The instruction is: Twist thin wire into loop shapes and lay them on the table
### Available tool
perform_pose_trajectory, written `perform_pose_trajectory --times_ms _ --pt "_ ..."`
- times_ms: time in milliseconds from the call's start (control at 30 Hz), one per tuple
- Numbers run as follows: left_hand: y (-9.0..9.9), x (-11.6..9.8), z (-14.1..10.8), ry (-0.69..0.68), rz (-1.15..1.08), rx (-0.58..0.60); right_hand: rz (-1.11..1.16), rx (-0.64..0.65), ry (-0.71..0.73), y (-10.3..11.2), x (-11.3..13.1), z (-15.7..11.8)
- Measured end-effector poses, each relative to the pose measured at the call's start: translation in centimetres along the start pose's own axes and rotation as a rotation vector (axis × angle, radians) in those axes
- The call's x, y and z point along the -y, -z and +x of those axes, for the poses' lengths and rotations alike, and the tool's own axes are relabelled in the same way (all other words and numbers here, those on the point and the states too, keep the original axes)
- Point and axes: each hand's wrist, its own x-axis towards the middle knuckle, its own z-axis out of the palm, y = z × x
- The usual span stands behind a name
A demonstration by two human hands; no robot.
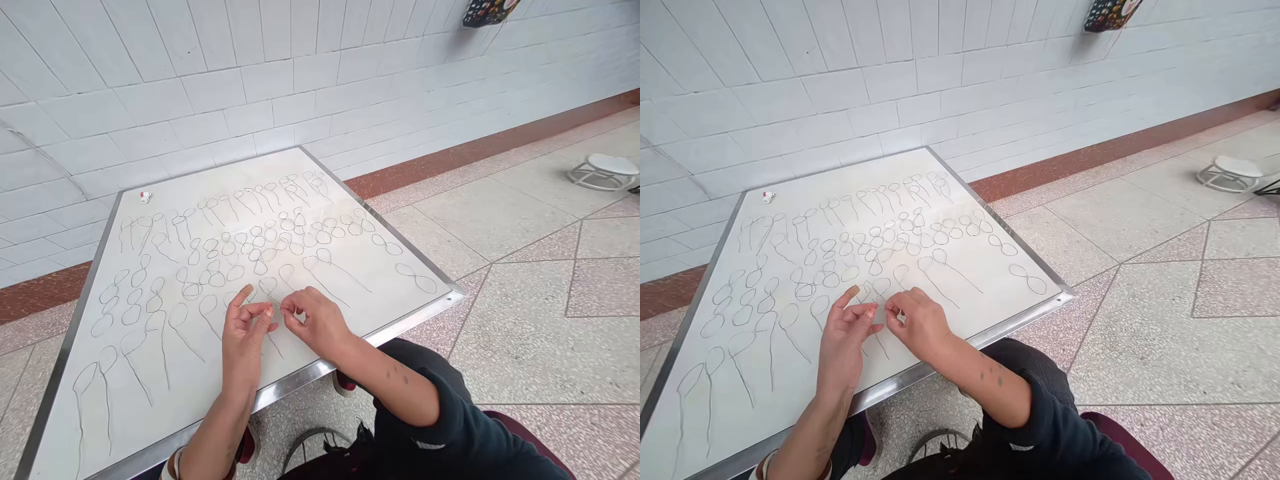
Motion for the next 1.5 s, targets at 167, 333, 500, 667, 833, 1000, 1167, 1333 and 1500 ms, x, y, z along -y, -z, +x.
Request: perform_pose_trajectory --times_ms 167,333,500,667,833,1000,1167,1333,1500 --pt "0.8 -0.8 0.5 -0.019 0.11 0.03 -0.333 -0.233 -0.172 5.2 -6.1 3.0" --pt "1.7 -0.9 1.5 -0.091 0.102 -0.035 -0.607 -0.162 -0.226 7.9 -12.3 3.7" --pt "2.2 -0.8 2.2 -0.105 0.037 -0.065 -0.634 -0.101 -0.16 7.7 -14.2 3.4" --pt "2.1 -0.8 2.3 -0.082 0.069 -0.07 -0.628 -0.078 -0.124 7.4 -14.5 3.6" --pt "1.9 -0.8 2.4 -0.085 0.035 -0.095 -0.617 -0.154 -0.194 8.1 -13.9 3.5" --pt "2.0 -0.8 2.6 -0.1 0.004 -0.105 -0.688 -0.219 -0.482 12.1 -13.7 2.2" --pt "2.3 -0.8 2.7 -0.102 -0.039 -0.091 -0.748 -0.124 -0.714 15.4 -15.0 -0.3" --pt "2.5 -0.8 2.9 -0.097 -0.063 -0.092 -0.742 -0.031 -0.74 15.0 -15.7 -1.8" --pt "2.7 -0.7 2.9 -0.094 -0.088 -0.079 -0.743 -0.028 -0.728 14.9 -16.1 -2.5"
